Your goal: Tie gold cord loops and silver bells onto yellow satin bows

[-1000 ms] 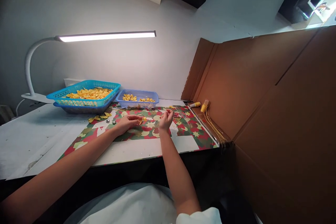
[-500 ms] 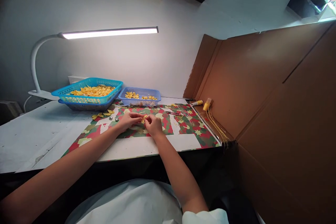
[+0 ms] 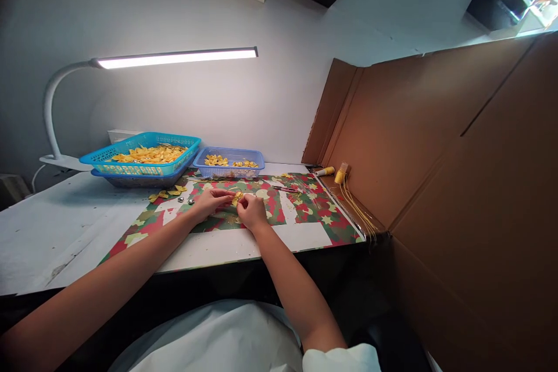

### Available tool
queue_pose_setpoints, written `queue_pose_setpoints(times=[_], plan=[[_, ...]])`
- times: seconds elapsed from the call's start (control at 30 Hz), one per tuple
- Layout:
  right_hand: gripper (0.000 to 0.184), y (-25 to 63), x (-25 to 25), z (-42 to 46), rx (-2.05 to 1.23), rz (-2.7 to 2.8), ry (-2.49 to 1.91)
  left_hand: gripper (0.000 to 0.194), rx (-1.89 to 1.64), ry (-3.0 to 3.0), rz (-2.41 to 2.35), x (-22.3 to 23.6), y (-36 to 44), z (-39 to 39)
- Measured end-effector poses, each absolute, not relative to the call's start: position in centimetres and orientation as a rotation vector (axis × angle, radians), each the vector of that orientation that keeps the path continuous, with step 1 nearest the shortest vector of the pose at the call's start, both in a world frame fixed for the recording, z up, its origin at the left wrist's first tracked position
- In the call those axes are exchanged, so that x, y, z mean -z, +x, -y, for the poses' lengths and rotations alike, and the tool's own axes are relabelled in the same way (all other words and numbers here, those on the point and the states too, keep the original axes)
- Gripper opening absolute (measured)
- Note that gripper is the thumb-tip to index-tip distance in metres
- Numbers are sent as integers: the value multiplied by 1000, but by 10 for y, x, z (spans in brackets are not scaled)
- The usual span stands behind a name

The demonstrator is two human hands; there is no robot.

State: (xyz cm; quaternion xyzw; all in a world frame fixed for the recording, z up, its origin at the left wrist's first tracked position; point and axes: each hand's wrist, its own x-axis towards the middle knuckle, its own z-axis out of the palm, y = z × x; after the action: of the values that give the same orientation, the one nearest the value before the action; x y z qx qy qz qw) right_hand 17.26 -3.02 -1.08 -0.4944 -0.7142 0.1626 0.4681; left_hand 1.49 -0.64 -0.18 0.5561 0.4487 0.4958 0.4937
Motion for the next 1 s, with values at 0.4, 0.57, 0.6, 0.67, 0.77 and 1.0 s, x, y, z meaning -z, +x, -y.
queue_pose_setpoints(times=[0.4,0.57,0.6,0.67,0.77,1.0], plan=[[15,172,14,27,-425,1709,-1245,40,-1187,1337,-1083,6,13,3],[14,171,12,29,-435,1713,-1231,40,-1190,1337,-1073,7,13,2],[14,171,12,29,-433,1711,-1229,40,-1190,1331,-1073,7,13,1],[14,171,12,29,-434,1710,-1219,39,-1185,1322,-1076,8,13,1],[14,170,14,28,-417,1717,-1203,37,-1187,1310,-1077,7,13,1],[14,170,15,27,-412,1721,-1219,40,-1179,1379,-1113,8,12,2]])
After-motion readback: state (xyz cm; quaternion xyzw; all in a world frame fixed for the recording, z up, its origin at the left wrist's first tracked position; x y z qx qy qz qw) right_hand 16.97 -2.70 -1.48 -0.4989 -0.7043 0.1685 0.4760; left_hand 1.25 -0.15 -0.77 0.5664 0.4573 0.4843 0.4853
